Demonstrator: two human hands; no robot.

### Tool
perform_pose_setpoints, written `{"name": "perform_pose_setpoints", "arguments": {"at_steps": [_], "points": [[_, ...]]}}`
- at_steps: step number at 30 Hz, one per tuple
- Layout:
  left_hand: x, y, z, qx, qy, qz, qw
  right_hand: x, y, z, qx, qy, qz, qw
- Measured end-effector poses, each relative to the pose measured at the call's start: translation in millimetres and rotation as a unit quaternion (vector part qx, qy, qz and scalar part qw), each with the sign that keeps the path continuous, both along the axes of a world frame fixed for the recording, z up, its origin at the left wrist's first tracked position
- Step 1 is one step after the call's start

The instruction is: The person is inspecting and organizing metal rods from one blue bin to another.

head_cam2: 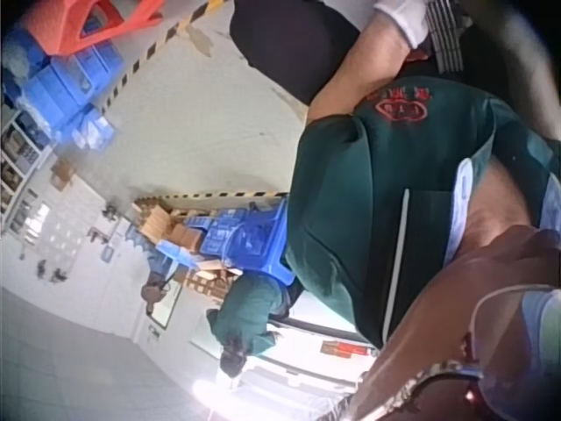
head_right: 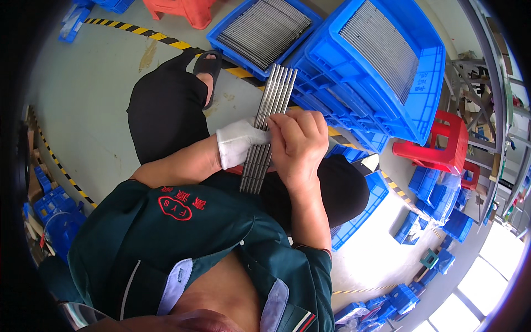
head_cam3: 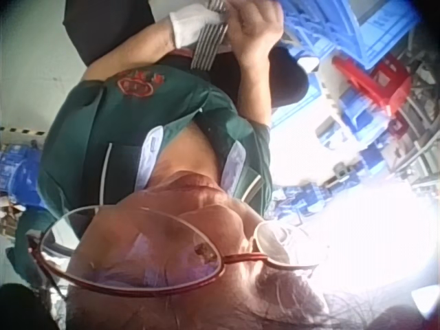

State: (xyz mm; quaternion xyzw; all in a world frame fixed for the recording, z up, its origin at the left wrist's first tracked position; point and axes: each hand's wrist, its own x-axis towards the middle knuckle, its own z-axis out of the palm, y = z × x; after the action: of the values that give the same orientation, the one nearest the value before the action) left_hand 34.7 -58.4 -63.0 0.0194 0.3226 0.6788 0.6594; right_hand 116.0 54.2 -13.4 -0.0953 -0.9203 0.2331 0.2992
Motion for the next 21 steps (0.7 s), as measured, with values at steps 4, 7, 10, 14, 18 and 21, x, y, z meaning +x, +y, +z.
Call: {"name": "perform_pose_setpoints", "arguments": {"at_steps": [4,7,10,14,18,21], "points": [[0.6,-0.5,3.5,-0.03,-0.012,0.018,0.999,-3.0,-1.4,1.0,0.028,0.005,0.003,1.0],[0.3,-0.6,2.4,-0.029,-0.001,0.014,0.999,-7.1,-1.4,0.8,0.073,0.008,0.028,0.997],[1.1,-0.9,-3.3,-0.021,-0.001,0.011,1.0,-7.7,-2.0,-2.9,0.067,-0.005,0.026,0.997],[1.4,2.4,-1.9,-0.033,-0.071,0.009,0.997,-1.3,-0.6,3.2,0.0,0.014,0.013,1.0],[0.7,2.2,-3.0,-0.032,-0.055,0.009,0.998,-2.3,-0.4,-1.1,-0.076,0.003,0.014,0.997],[-0.3,1.2,-3.3,-0.012,-0.041,0.005,0.999,-3.0,-0.2,-3.4,-0.073,0.005,0.013,0.997]]}}
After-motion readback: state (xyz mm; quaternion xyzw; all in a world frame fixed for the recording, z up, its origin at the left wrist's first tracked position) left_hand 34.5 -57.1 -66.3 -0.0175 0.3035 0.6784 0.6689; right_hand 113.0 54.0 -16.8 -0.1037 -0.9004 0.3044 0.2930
